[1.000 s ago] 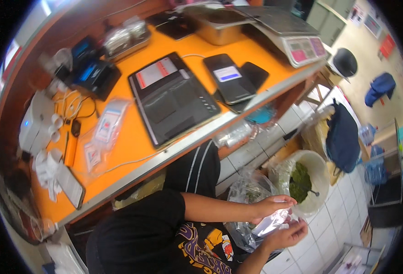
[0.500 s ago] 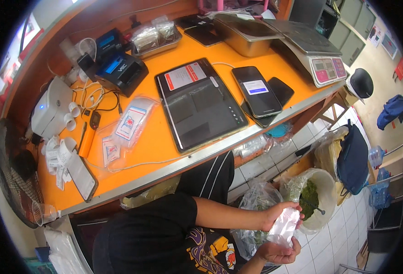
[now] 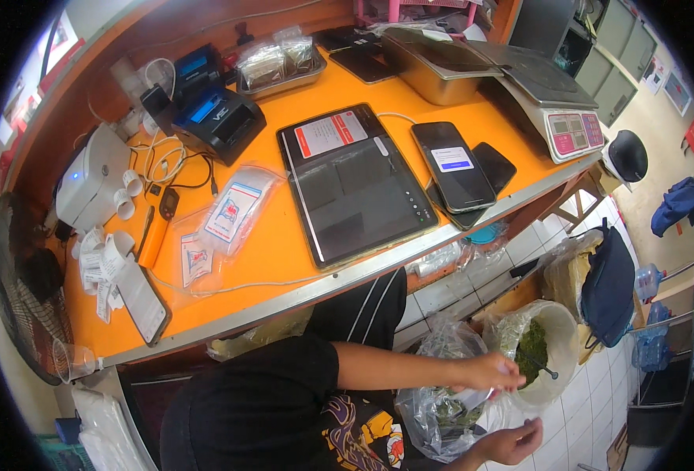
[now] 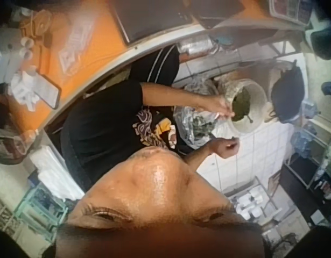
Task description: The person scoops green leafy material from a large white bucket into small clear plastic bags using a spoon. They then seal the bags and place them into a larger plastic bag. The person also handles a small pink packet and a receipt during the process.
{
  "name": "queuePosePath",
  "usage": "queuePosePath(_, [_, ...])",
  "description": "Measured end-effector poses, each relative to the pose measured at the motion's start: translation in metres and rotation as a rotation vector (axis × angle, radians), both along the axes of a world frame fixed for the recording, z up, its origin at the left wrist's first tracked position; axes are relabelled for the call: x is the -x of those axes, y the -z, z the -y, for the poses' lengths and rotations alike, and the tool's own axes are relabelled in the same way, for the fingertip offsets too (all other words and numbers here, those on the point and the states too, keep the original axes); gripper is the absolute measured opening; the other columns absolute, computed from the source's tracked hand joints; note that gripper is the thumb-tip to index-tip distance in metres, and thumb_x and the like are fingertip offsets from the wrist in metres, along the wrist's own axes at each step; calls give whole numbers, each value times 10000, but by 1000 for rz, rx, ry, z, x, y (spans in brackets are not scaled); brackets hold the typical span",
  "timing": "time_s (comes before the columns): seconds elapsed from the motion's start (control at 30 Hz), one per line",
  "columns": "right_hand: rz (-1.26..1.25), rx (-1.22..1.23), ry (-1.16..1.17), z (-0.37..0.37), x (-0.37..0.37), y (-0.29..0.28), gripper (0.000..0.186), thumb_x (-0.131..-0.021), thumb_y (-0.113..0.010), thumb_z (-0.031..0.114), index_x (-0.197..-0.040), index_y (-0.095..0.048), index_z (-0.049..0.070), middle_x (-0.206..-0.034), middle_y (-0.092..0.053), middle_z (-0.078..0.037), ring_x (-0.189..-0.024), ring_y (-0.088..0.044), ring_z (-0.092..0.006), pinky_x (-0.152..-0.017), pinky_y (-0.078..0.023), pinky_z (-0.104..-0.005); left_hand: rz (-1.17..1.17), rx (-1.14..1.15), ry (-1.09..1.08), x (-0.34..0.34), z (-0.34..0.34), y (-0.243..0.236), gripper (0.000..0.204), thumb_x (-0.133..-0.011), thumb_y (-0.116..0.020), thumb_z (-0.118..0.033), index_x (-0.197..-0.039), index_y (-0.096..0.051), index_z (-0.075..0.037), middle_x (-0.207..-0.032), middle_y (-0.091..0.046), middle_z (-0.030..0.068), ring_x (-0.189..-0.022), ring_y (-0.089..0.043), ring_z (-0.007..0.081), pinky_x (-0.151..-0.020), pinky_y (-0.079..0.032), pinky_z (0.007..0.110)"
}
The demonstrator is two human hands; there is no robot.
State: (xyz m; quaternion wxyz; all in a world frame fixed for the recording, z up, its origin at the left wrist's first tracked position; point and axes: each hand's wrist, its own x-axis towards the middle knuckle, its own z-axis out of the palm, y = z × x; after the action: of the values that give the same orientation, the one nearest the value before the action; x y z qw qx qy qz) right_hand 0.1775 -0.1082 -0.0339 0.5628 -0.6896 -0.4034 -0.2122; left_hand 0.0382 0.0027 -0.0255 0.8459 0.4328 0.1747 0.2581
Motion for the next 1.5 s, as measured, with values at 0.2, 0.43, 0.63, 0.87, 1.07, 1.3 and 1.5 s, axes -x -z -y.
queuePosePath(0.2, [693,135,-333,5,13,-8,196,-790,-692,-70,-966,-635,-6,-958,-656,-135,-908,-630,-296,-763,-530,-377,-8,-105,27,0,12,-3,215,-917,-594,-233,-885,-638,-26,-749,-603,3,-606,-517,68,-533,-419,230])
queuePosePath(0.43, [773,169,-482,4,-8,-3,173,-804,-693,-29,-965,-659,22,-962,-667,-138,-885,-603,-296,-752,-517,-382,-78,-138,57,2,7,2,168,-898,-581,-181,-872,-634,-23,-716,-585,-7,-604,-502,67,-530,-413,234])
queuePosePath(0.63, [718,223,-576,-2,2,-22,122,-837,-664,39,-944,-642,-16,-869,-664,-146,-783,-614,-277,-699,-514,-376,-112,-209,35,0,6,9,184,-885,-586,-169,-822,-629,-1,-696,-591,11,-627,-518,71,-538,-412,258])
queuePosePath(0.87, [98,439,-634,-3,14,-40,193,-832,-707,110,-975,-684,-17,-851,-681,-144,-735,-653,-248,-676,-522,-333,25,-592,-159,-12,6,35,163,-821,-638,-123,-748,-607,20,-681,-624,63,-640,-588,123,-579,-457,287])
queuePosePath(1.07, [-248,675,-686,13,-5,-38,235,-830,-727,155,-955,-684,-39,-775,-682,-100,-665,-614,-144,-621,-494,-281,-41,-233,93,-9,14,29,191,-857,-663,-163,-795,-633,16,-742,-616,50,-715,-565,108,-644,-444,277])
queuePosePath(1.3, [-567,714,-980,25,-32,-27,234,-896,-646,150,-942,-664,-78,-775,-655,-73,-721,-566,-110,-622,-463,-261,66,-521,54,-14,21,26,216,-830,-696,-196,-760,-645,2,-706,-631,37,-660,-574,124,-615,-444,283])
queuePosePath(1.5, [-219,680,-888,25,-29,-31,238,-919,-608,189,-965,-651,-40,-804,-664,-145,-680,-616,-205,-599,-488,-324,-24,-814,66,-20,18,35,216,-826,-683,-201,-768,-647,4,-733,-614,82,-718,-584,171,-646,-447,323])
